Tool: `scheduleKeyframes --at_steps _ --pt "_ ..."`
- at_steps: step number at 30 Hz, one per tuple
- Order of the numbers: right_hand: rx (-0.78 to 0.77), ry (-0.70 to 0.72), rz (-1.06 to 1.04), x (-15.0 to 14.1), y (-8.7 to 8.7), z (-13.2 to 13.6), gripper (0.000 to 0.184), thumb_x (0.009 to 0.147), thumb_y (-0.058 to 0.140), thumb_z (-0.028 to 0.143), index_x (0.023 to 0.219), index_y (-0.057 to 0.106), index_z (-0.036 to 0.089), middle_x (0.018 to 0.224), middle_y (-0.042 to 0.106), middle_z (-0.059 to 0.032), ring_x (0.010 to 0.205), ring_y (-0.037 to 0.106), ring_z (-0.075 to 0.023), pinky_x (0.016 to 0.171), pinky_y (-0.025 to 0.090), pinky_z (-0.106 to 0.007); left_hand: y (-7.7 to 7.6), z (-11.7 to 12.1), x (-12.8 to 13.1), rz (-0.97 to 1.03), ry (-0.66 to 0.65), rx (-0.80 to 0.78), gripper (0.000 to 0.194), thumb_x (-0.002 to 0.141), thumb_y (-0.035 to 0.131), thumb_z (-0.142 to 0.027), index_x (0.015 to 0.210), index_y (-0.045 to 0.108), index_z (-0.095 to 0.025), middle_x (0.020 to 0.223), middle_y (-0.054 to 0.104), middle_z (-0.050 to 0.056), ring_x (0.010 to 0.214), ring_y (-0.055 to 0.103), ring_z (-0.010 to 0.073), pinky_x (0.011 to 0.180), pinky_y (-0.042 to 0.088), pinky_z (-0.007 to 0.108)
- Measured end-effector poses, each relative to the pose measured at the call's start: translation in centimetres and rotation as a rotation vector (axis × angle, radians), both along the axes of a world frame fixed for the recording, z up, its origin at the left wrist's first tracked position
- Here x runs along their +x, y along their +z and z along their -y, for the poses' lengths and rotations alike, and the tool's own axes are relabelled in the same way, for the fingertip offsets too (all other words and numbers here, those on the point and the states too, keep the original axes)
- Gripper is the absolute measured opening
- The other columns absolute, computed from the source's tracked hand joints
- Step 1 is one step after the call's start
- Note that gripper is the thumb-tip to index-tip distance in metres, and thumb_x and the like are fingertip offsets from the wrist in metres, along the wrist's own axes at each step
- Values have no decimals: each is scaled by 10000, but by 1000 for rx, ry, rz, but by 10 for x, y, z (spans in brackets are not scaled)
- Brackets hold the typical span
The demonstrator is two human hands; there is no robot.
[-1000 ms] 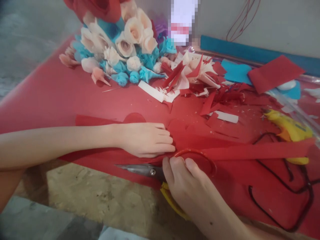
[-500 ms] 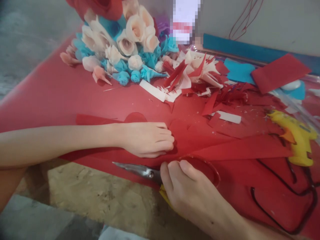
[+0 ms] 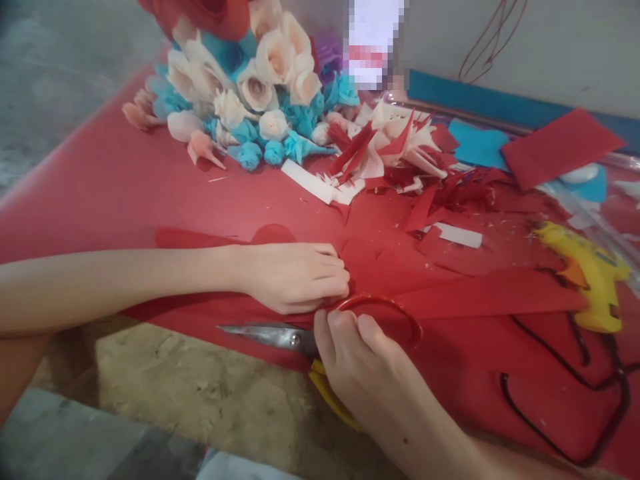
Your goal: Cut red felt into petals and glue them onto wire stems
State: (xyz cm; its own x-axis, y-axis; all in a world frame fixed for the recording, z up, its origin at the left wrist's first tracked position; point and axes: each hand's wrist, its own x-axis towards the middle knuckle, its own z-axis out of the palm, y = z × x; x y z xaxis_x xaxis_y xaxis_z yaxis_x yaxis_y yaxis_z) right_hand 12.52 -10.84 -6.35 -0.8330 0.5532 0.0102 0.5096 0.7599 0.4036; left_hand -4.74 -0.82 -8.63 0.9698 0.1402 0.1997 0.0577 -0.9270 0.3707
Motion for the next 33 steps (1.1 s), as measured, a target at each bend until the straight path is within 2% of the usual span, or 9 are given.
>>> scheduleKeyframes --at_steps 5,18,23,27,30,33 --pt "-17 35 -15 -9 -3 -5 384 750 297 12 1033 556 35 727 526 -89 685 439 -197 696 338 -315 -1 0 -1 13 4 -11 81 795 402 -115 841 457 -152 815 594 72 743 514 180 753 356 309" --pt "-83 136 -108 -9 9 -9 344 713 289 -25 760 597 123 602 460 -27 581 393 -161 660 318 -304 -2 0 -1 23 10 22 82 814 378 -117 836 446 -158 777 583 74 709 501 179 751 350 311" --pt "-77 29 -70 -3 10 0 392 724 271 -24 922 585 104 692 530 -61 670 439 -188 706 328 -325 -2 1 -1 11 23 26 84 822 373 -121 833 448 -158 794 583 66 710 494 165 764 349 298" --pt "-85 -27 -138 18 10 13 412 720 299 8 1068 510 78 799 583 -92 794 478 -219 745 326 -350 -2 1 0 -5 36 40 100 836 356 -121 813 442 -166 795 586 64 699 486 161 764 348 301" --pt "-123 -89 -175 38 15 22 421 686 318 22 1057 496 109 834 618 -73 810 503 -217 775 330 -365 -1 1 1 -29 29 56 96 825 366 -108 809 443 -164 793 580 65 698 478 164 761 350 307" --pt "-156 -246 -237 60 25 24 380 662 339 54 986 515 147 807 645 -49 772 545 -216 760 355 -377 1 2 2 -69 33 60 89 817 376 -106 807 442 -164 784 572 61 674 463 164 745 358 314"
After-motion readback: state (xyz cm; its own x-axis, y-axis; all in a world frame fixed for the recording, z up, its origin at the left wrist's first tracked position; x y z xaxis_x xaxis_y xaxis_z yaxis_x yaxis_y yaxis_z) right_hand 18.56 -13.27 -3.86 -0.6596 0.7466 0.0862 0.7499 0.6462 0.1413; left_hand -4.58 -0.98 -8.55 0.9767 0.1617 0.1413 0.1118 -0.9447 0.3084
